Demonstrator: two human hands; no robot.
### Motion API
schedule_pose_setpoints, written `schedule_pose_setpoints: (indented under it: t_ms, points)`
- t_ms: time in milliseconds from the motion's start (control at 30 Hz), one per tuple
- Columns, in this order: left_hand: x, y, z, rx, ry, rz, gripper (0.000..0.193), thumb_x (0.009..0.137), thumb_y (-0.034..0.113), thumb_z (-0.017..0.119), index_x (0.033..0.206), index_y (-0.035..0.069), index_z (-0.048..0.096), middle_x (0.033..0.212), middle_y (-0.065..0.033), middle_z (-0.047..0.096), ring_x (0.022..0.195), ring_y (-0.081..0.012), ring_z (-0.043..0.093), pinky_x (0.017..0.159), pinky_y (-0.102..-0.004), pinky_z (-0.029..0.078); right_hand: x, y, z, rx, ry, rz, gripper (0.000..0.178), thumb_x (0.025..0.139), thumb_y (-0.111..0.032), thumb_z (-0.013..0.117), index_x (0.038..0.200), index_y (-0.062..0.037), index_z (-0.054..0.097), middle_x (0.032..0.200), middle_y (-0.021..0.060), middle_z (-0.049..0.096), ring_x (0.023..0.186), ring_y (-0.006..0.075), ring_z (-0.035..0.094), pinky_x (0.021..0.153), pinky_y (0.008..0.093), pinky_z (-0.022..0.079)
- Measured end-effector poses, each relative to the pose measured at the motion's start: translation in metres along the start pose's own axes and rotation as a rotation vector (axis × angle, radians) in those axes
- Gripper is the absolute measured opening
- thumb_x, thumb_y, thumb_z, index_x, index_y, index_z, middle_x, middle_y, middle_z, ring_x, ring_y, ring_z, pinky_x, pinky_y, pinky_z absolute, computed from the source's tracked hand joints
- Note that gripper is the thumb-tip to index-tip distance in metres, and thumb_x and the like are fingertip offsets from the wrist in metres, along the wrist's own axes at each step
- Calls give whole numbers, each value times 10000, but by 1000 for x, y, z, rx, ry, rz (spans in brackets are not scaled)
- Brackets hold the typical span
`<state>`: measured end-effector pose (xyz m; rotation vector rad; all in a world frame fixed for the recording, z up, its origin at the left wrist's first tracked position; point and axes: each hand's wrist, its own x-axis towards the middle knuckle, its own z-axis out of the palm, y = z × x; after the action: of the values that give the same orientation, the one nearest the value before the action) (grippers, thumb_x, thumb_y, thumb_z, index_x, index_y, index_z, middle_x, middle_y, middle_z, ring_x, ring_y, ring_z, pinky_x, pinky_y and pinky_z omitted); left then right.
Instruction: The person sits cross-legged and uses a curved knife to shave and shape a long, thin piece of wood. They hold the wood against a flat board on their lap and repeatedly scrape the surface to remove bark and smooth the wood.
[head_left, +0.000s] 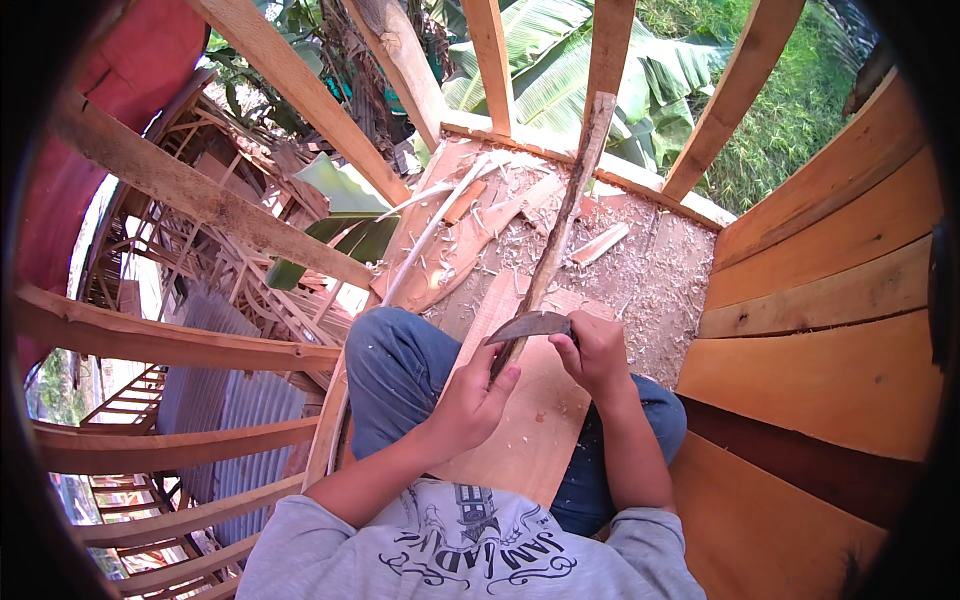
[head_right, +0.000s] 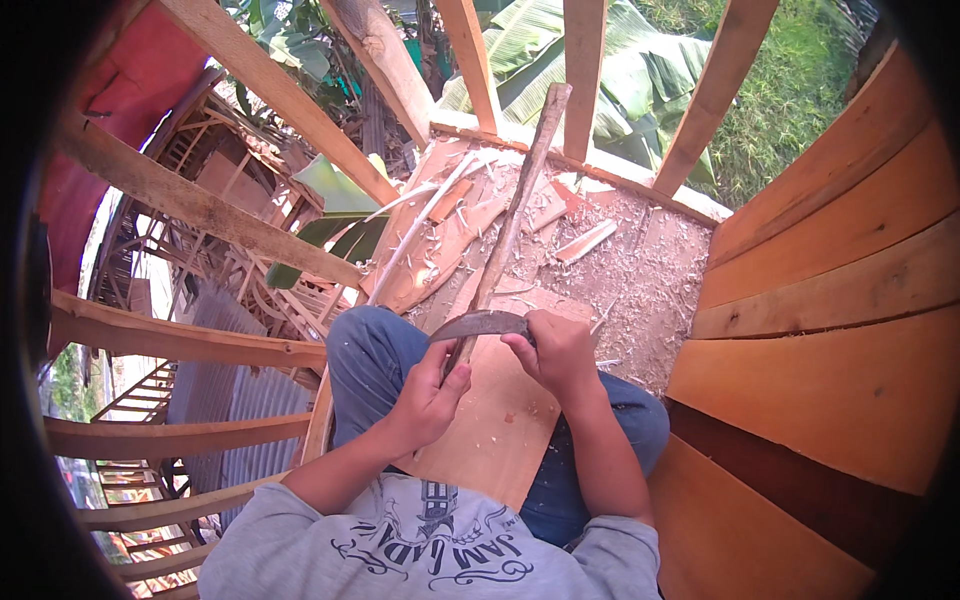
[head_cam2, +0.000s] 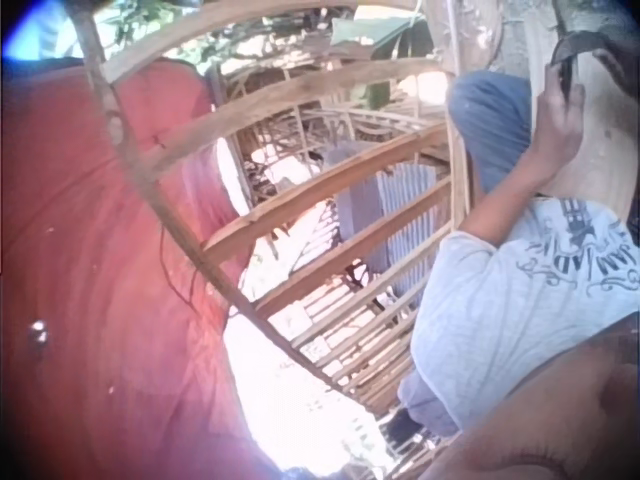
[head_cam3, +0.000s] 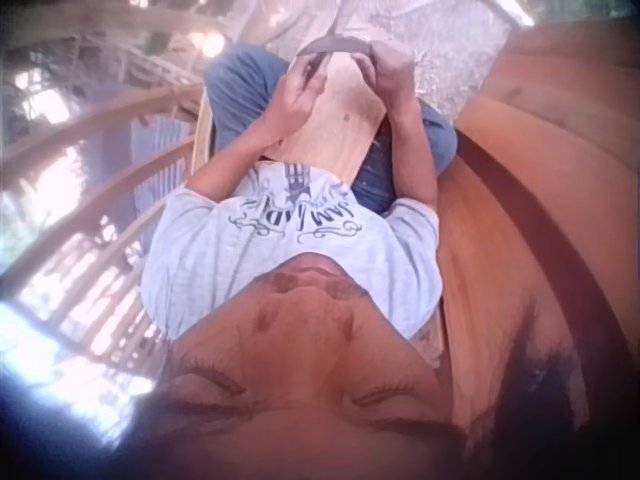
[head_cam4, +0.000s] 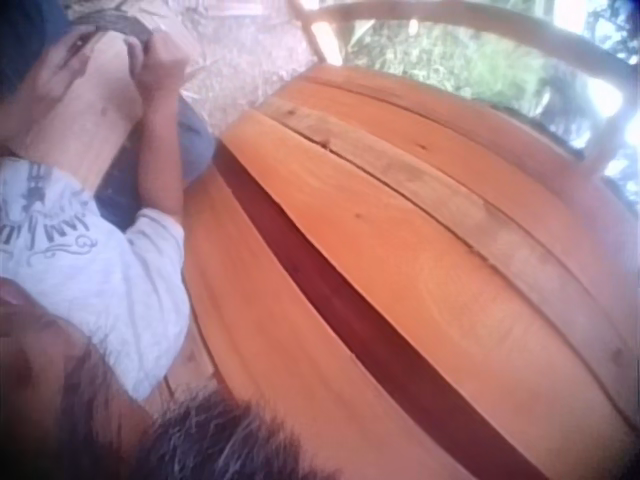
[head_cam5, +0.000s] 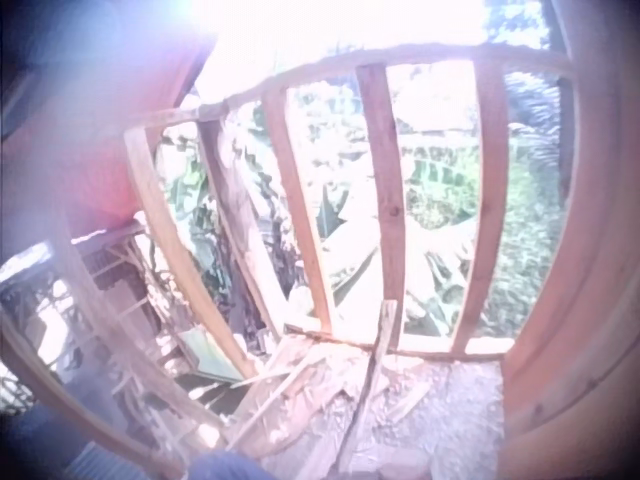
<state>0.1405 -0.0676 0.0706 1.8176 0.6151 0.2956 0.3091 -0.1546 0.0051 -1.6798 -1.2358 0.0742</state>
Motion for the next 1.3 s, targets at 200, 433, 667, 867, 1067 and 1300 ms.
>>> schedule_pose_setpoints:
  t_ms: [200,433,667,867,1067,1300]
  points:
    - [3,11,-2,-15,-86,-69,235,958,184,456,1074,-20,443,672,-31,468,609,-86,442,552,-257,373,-8,9,-2,53,38,129,423,864,-384,594,667,-22,497,548,143,451,482,314,500,452,368,375]
    - [-8,4,3,-4,-30,-1,251,944,184,472,1078,-28,447,624,-79,479,565,-139,472,531,-317,374,-5,7,-1,80,-41,-116,417,845,-375,622,667,-23,488,562,129,464,488,300,504,448,363,379]
    - [-6,10,-2,63,-50,-5,265,952,178,460,1117,-30,448,639,-61,465,594,-97,444,538,-278,369,-3,-6,-6,20,-47,-171,409,855,-348,619,656,-13,494,547,139,458,468,304,494,446,359,379]
    - [-11,14,-9,41,-74,-51,212,959,170,451,1051,-20,441,657,-27,458,603,-71,417,541,-246,359,-7,-1,4,123,2,12,377,835,-351,631,670,-36,507,560,111,470,465,286,508,437,360,396]
    - [-15,13,-6,-4,-49,-25,195,944,144,473,1060,-9,440,613,-51,445,553,-103,422,500,-290,349,-9,-1,5,144,33,69,366,828,-358,638,686,-46,511,566,101,470,467,279,509,433,355,398]
    - [-8,20,-7,63,-43,27,200,939,134,477,1067,-16,441,598,-67,458,531,-118,442,494,-298,356,-6,-6,7,194,50,29,375,849,-336,624,679,-25,503,559,112,465,468,285,504,440,349,387]
